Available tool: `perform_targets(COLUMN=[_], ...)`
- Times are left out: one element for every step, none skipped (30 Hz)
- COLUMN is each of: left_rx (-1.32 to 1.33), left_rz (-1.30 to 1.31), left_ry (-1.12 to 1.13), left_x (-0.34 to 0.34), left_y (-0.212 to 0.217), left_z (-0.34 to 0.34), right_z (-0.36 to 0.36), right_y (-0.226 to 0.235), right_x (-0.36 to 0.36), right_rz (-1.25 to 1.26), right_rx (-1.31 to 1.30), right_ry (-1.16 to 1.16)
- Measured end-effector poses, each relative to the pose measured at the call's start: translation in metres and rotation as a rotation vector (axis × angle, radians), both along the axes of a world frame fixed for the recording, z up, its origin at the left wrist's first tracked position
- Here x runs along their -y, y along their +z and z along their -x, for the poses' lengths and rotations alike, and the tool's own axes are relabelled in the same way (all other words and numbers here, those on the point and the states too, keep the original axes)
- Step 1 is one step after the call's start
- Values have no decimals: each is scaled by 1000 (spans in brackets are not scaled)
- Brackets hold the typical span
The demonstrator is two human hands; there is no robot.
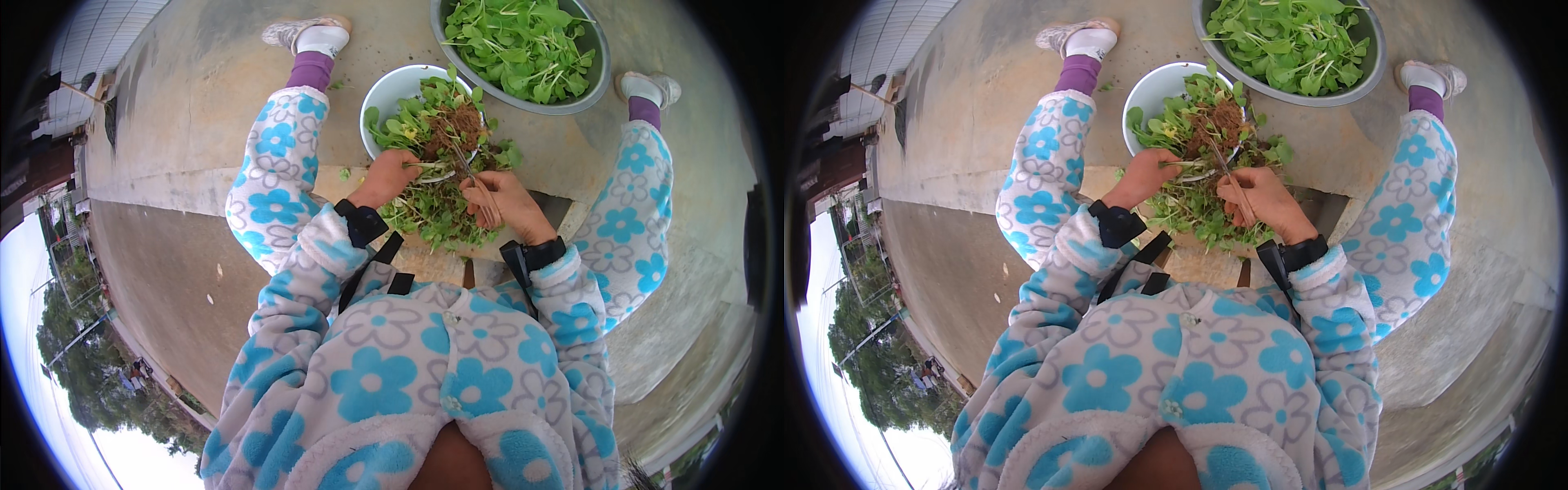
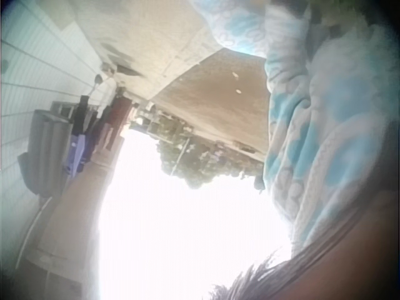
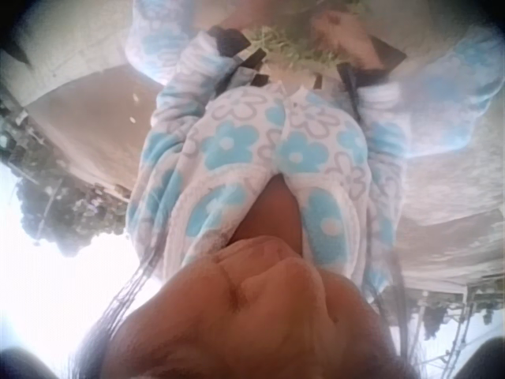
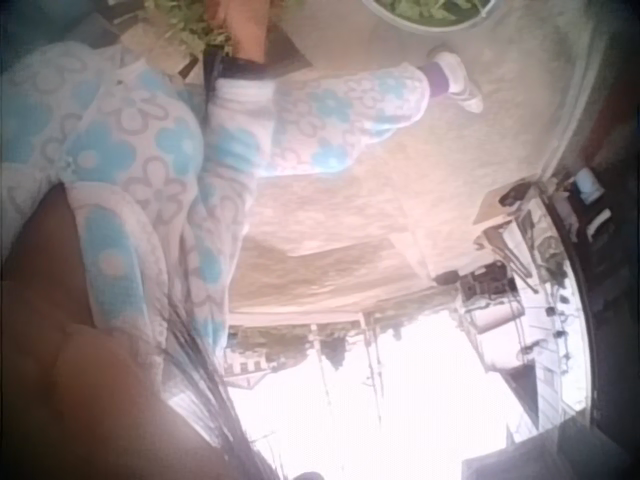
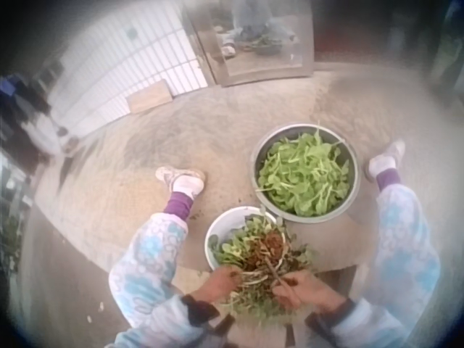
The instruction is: The person sits on the floor and uses scissors to trim the roots and stems from leafy green vegetables. Trimmed leaves are placed into a metal bowl, while discarded stems and roots are placed into a white bowl.
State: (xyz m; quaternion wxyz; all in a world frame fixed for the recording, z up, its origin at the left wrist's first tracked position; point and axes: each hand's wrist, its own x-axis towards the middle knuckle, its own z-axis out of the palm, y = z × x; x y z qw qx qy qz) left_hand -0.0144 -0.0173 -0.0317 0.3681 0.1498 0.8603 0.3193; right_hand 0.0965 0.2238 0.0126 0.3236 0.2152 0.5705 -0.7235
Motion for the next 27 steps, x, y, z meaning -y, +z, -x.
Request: perform_targets(left_rx=[53, 93, 107, 108, 97, 91, 74, 57, 47, 37, 26, -4, -35, -72, -95, -125, -165, -163, -173, -177, -171, -161, -161, -155, -159, -167, -200], left_rz=[-30, -60, -82, -104, -134, -121, -117, -113, -117, -120, -124, -129, -134, -130, -136, -133, -138, -138, -146, -146, -139, -123, -115, -101, -94, -87, -124], left_ry=[78, 147, 169, 183, 192, 179, 157, 134, 120, 105, 90, 72, 53, 28, 11, -14, -42, -43, -47, -53, -53, -56, -56, -38, -19, -3, 52], left_x=[1, 2, 3, 4, 4, 5, 4, 4, 4, 4, 4, 3, 3, 2, 1, -1, -2, -3, -4, -5, -5, -5, -5, -5, -5, -5, -5], left_y=[2, 3, 3, 4, 3, 2, 1, 0, -1, -1, -2, -1, 0, 1, 2, 4, 5, 6, 7, 7, 8, 8, 7, 7, 7, 7, 8], left_z=[2, 3, 4, 6, 7, 8, 8, 8, 8, 8, 8, 7, 4, 3, 1, -1, -2, -3, -4, -4, -4, -3, -3, -3, -3, -3, -1], right_z=[0, 1, 1, 1, 2, 3, 4, 5, 4, 4, 3, 4, 4, 5, 6, 7, 7, 8, 8, 8, 8, 8, 8, 7, 6, 6, 8], right_y=[2, 4, 7, 8, 10, 9, 8, 7, 5, 4, 2, 1, 0, -1, -2, -2, -2, -2, -2, -2, -3, -4, -5, -6, -7, -8, -10], right_x=[1, 1, 1, 1, 1, 2, 4, 6, 7, 9, 11, 12, 12, 13, 13, 13, 13, 14, 14, 14, 14, 14, 15, 15, 15, 15, 17], right_rz=[-5, -9, 5, 19, 66, 20, 7, -29, -21, -36, -48, -55, -60, -67, -62, -60, -58, -61, -65, -53, -71, -74, -77, -84, -90, -85, -181], right_rx=[3, 5, 2, -2, -32, -16, -27, -23, -33, -30, -28, -39, -53, -66, -61, -55, -50, -37, -25, -26, -6, 0, 7, -24, -55, -90, -190], right_ry=[-9, -17, -24, -32, -39, -12, 12, 41, 33, 32, 38, 41, 50, 65, 63, 66, 68, 58, 48, 40, 26, 14, 3, -7, -16, -24, -41])
